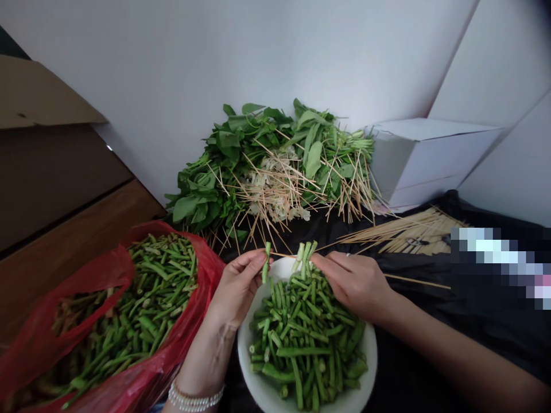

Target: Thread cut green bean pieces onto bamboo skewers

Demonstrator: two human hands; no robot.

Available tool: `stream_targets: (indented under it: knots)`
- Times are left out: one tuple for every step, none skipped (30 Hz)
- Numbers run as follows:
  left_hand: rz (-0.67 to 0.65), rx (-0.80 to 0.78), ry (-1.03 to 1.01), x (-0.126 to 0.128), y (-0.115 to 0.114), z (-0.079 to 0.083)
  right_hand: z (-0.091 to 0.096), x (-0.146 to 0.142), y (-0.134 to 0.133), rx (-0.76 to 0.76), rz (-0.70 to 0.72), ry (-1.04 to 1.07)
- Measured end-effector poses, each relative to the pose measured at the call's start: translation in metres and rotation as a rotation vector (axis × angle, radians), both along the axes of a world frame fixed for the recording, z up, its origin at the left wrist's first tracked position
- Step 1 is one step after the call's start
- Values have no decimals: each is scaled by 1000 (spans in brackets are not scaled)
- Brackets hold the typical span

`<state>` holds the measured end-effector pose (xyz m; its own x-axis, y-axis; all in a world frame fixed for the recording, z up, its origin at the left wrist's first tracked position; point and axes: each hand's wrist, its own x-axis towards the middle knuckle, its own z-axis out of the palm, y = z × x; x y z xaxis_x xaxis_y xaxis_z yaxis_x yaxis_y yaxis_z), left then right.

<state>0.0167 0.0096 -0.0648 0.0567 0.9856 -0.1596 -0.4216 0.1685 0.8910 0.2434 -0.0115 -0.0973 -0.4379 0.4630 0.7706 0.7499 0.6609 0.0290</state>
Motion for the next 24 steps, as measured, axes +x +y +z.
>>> stream_targets:
  knots:
    - [-5, 0, 5, 0, 0, 0, 0, 0, 0, -5, -2, -4]
    - [-7, -2, 6, 0, -1, 0, -1, 0, 0, -9, -3, -6]
    - [-4, -6, 4, 1, -1, 0, -1, 0, 0, -12, -3, -8]
    - [2, -11, 0, 1, -1, 0, -1, 0, 0, -17, -2, -10]
    - [8, -15, -3, 1, -1, 1, -1, 0, -1, -21, -1, -12]
    - [11, -19, -3, 1, -1, 1, -1, 0, -1, -26, 0, -13]
    - [11, -21, 0, 1, -1, 0, -1, -1, -1, -31, 1, -12]
    - [8, -21, 6, 0, 0, 0, -2, -1, -1, -38, 4, -10]
    - [5, -18, 13, 0, 0, 0, -2, -1, -1, -43, 8, -8]
    - [1, -14, 22, 0, 0, -1, -3, -1, -1, -47, 13, -4]
    - [-1, -11, 30, 1, 0, -2, -3, -1, -1, -51, 18, -2]
    - [0, -9, 37, 1, 0, -3, -4, -2, -1, -54, 22, -1]
    - [4, -8, 41, 1, 0, -4, -4, -2, -1, -58, 23, -2]
    - [8, -9, 43, 1, 0, -5, -4, -2, -1, -61, 22, -5]
    - [10, -13, 45, 1, 0, -6, -4, -2, -1, -65, 21, -8]
    - [11, -16, 44, 1, 0, -6, -4, -3, -2, -68, 20, -10]
    - [9, -19, 44, 1, 0, -7, -4, -3, -2, -69, 20, -11]
    - [1, -25, 46, 1, -1, -7, -3, -4, -2, -68, 24, -7]
    - [-14, -34, 51, 1, -1, -7, -3, -4, -2, -67, 31, -3]
    - [-34, -43, 59, 1, -2, -8, -3, -5, -3, -67, 39, 1]
    - [-52, -48, 70, 1, -2, -9, -3, -5, -3, -71, 46, 3]
    - [-67, -47, 85, 2, -3, -10, -3, -6, -3, -78, 49, 4]
    - [-83, -38, 103, 3, -3, -12, -4, -7, -4, -87, 52, 4]
    - [-99, -23, 128, 3, -4, -13, -4, -8, -4, -97, 54, 5]
